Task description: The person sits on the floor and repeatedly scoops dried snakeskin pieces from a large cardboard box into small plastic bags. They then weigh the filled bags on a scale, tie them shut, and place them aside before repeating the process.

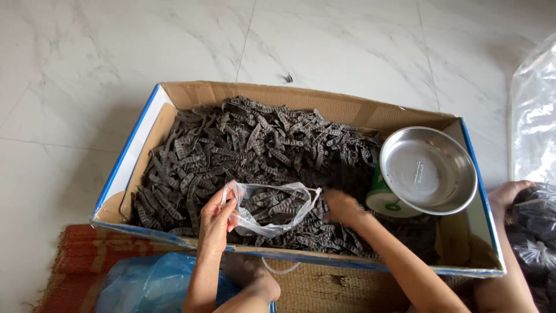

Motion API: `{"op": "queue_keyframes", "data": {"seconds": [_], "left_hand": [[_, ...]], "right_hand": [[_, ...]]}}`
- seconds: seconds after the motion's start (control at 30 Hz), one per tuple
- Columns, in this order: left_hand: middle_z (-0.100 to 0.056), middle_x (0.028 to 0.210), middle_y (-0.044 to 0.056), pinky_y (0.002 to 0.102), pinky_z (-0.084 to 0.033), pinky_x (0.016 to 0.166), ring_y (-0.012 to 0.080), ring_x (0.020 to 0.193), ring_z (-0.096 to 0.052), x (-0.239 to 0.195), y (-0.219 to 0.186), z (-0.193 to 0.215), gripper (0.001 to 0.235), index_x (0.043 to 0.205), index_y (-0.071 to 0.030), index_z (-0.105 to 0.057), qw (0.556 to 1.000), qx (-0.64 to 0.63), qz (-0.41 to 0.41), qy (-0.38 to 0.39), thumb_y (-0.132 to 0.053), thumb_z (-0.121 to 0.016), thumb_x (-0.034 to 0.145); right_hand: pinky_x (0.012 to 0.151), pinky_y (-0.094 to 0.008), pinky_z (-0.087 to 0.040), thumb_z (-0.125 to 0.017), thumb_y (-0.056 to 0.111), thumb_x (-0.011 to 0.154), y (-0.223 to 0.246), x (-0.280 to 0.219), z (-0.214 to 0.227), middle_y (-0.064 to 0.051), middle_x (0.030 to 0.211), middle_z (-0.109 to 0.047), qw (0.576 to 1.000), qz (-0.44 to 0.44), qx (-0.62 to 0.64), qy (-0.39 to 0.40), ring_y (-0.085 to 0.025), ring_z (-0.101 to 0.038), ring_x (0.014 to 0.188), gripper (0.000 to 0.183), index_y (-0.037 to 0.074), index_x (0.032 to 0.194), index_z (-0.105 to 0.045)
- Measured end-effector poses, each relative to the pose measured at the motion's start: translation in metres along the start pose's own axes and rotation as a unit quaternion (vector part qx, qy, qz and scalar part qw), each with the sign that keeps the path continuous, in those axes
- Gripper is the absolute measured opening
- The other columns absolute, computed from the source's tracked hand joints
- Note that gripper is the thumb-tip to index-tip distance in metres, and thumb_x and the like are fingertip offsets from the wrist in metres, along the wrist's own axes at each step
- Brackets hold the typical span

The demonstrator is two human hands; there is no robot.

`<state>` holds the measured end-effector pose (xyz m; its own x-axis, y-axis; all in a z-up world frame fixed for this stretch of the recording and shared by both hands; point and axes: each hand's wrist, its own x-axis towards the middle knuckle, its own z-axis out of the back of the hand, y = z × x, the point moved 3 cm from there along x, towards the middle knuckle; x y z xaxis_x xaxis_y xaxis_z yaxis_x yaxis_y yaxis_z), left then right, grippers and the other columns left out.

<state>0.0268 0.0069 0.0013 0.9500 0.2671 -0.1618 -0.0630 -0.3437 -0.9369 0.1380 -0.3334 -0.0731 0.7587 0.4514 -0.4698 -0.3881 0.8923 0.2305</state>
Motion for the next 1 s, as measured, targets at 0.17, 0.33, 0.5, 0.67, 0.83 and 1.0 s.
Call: {"op": "queue_keyframes", "data": {"seconds": [0.17,0.33,0.5,0.67,0.83,1.0], "left_hand": [[-0.074,0.121,0.013,0.019,-0.033,0.04,0.0033,0.052,-0.051,-0.004,-0.001,-0.003,0.044,0.14,-0.005,-0.062,1.0,0.002,-0.002,0.004,-0.005,-0.062,0.096],[-0.074,0.12,0.013,0.019,-0.034,0.041,0.0034,0.053,-0.052,-0.003,0.0,-0.002,0.045,0.14,-0.004,-0.062,1.0,0.005,0.002,0.002,-0.004,-0.062,0.096],[-0.075,0.119,0.014,0.02,-0.034,0.04,0.0036,0.052,-0.051,-0.002,0.002,0.0,0.044,0.141,-0.005,-0.062,1.0,-0.001,0.005,0.001,-0.005,-0.062,0.096],[-0.075,0.118,0.012,0.019,-0.033,0.04,0.0035,0.052,-0.051,-0.002,0.001,-0.004,0.045,0.141,-0.005,-0.061,1.0,0.003,0.002,0.0,-0.007,-0.062,0.095],[-0.074,0.119,0.012,0.019,-0.033,0.04,0.0029,0.053,-0.051,-0.004,-0.001,-0.004,0.046,0.141,-0.005,-0.061,1.0,0.004,0.007,-0.005,-0.007,-0.062,0.095],[-0.075,0.121,0.012,0.019,-0.033,0.04,0.0029,0.052,-0.05,-0.004,-0.002,-0.002,0.045,0.14,-0.005,-0.061,1.0,0.006,0.012,-0.007,-0.008,-0.062,0.096]], "right_hand": [[0.112,-0.049,-0.04,-0.095,0.042,0.068,0.036,-0.003,-0.032,-0.021,0.141,-0.047,0.997,-0.012,-0.07,0.028,-0.038,-0.044,0.138,0.101,-0.001,0.139,-0.037],[0.1,-0.046,-0.055,-0.084,0.027,0.078,0.005,0.019,-0.062,-0.021,0.134,-0.059,0.996,-0.081,0.041,-0.008,-0.038,-0.063,0.124,0.082,0.0,0.14,-0.038],[0.097,-0.046,-0.051,-0.09,0.031,0.072,-0.042,0.041,-0.084,-0.028,0.128,-0.058,0.977,-0.066,0.114,-0.167,-0.043,-0.059,0.12,0.087,-0.006,0.132,-0.04],[0.095,-0.045,-0.056,-0.082,0.052,0.082,-0.034,0.064,-0.1,-0.031,0.121,-0.066,0.954,-0.15,0.258,-0.027,-0.038,-0.068,0.115,0.085,-0.013,0.127,-0.051],[0.099,-0.044,-0.053,-0.088,0.048,0.076,-0.02,0.069,-0.107,-0.021,0.121,-0.065,0.946,-0.141,0.288,0.033,-0.032,-0.064,0.115,0.078,-0.006,0.124,-0.059],[0.097,-0.047,-0.052,-0.082,0.038,0.081,-0.015,0.06,-0.094,-0.02,0.118,-0.071,0.973,-0.032,0.228,-0.012,-0.034,-0.066,0.114,0.06,0.003,0.125,-0.064]]}}
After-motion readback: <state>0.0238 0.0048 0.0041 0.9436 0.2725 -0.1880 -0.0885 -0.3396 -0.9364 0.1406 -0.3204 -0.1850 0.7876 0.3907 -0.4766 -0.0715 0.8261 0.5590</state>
